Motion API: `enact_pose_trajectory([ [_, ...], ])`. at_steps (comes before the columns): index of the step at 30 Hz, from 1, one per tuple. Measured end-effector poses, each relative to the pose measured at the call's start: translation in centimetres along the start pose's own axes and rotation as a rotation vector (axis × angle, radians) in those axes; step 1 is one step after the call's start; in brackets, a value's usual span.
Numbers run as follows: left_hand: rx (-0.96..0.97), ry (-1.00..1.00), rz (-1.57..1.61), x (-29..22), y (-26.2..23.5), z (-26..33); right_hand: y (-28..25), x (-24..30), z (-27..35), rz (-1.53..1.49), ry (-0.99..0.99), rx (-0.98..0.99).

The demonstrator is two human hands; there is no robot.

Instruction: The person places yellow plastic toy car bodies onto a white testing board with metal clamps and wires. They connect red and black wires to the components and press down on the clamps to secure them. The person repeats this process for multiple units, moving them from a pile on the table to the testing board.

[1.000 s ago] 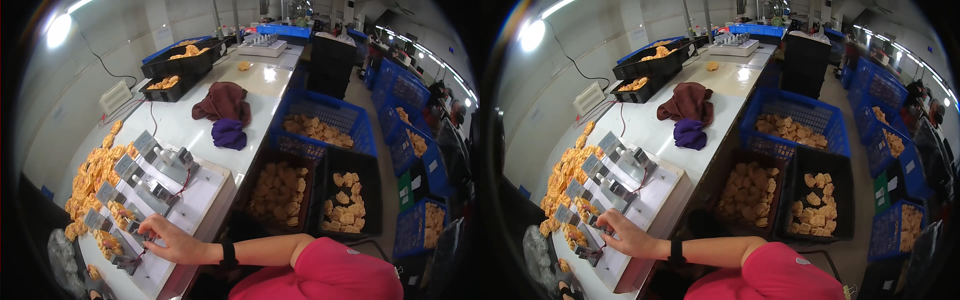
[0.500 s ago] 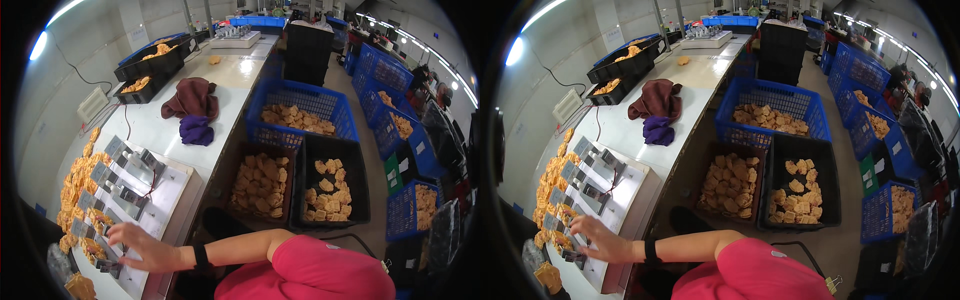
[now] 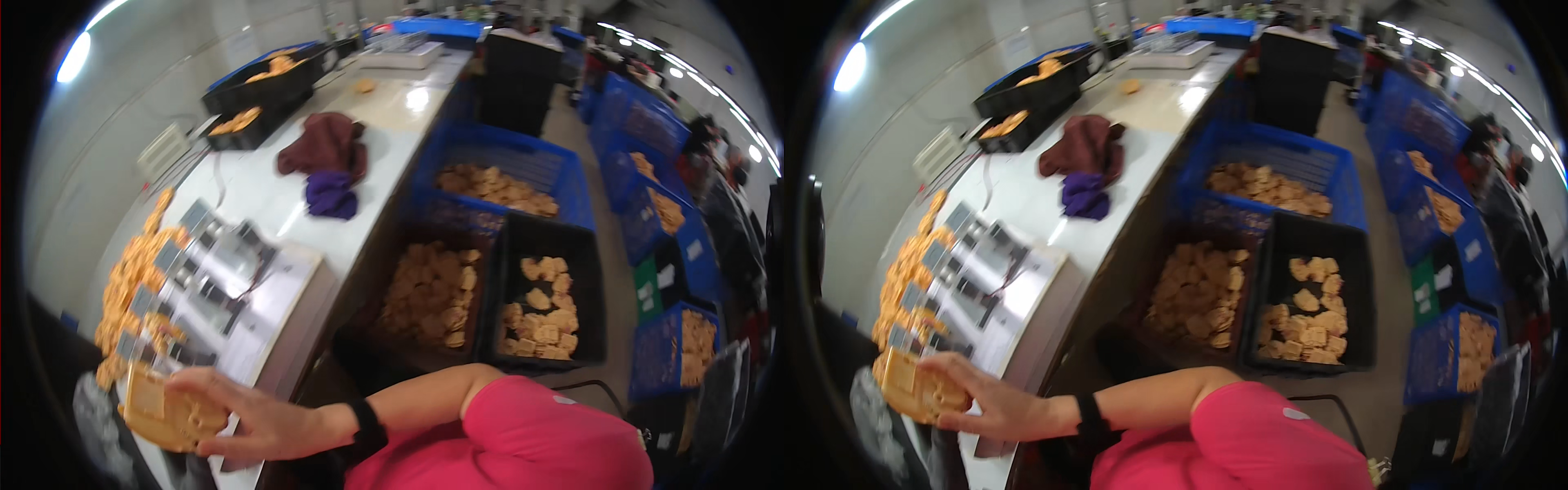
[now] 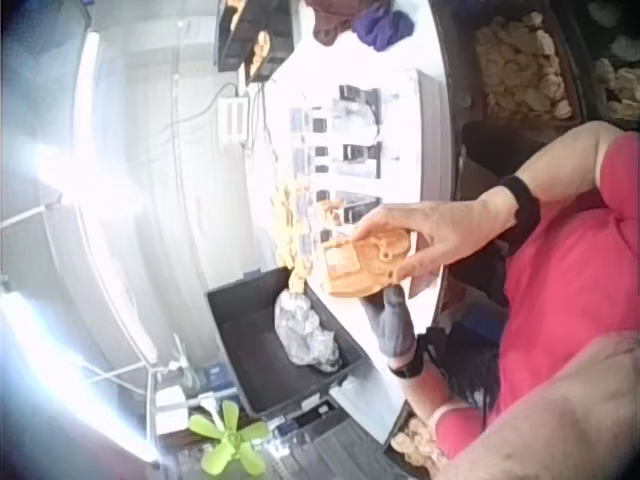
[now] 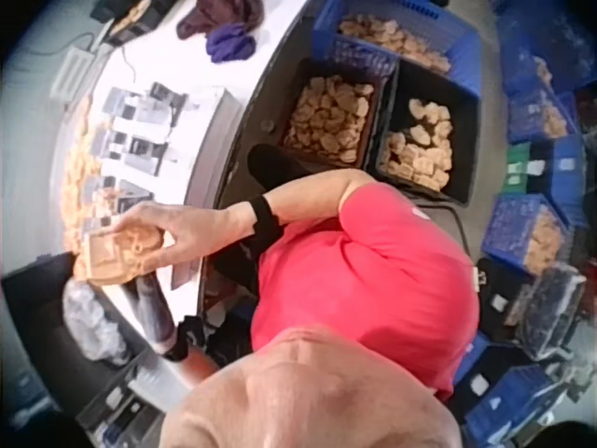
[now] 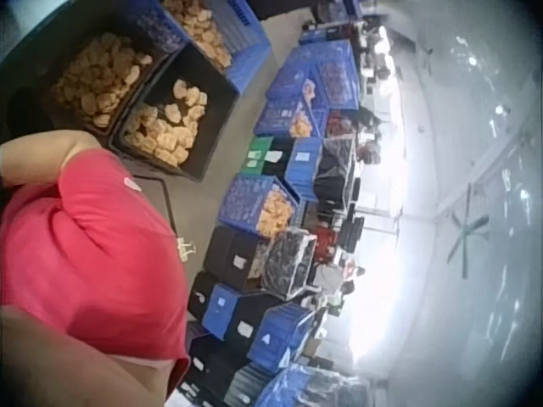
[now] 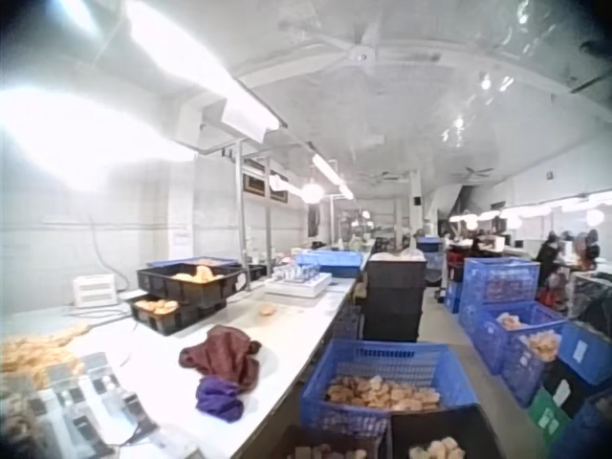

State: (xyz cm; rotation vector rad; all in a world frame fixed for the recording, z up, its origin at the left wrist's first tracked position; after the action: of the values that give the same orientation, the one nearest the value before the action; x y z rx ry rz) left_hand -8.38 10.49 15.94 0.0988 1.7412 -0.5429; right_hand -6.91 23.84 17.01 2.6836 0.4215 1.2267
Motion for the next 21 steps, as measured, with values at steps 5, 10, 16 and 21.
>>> enact_pose_trajectory([
  [5,-0.011,-0.107,0.038,5.2,0.9,-2.2,-1.6,-0.4,0.0,0.173,0.127,0.001],
  [10,-0.180,0.088,-0.088,1.2,0.1,-1.7,-1.2,1.0,-0.8,0.454,-0.045,0.041],
  [16,-0.113,-0.161,0.582,1.4,1.7,-3.4,-4.0,2.2,-2.2,0.568,-0.141,0.058],
  [21,-0.079,-0.435,1.174,2.6,2.1,-2.7,-11.4,-0.5,-4.5,0.687,-0.041,-0.292],
])
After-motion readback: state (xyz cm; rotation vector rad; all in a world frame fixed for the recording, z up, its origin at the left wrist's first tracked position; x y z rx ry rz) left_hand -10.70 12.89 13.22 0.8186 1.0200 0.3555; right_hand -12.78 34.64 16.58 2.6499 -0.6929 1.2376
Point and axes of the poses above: each hand's wrist, its own z-axis away from the middle knuckle, its own y-axis out of the palm, x = y × z, the point moved 10 cm from there along -z, towards the middle knuckle, and after that the axes turned 7 degrees about -x, right-handed, at the moved point
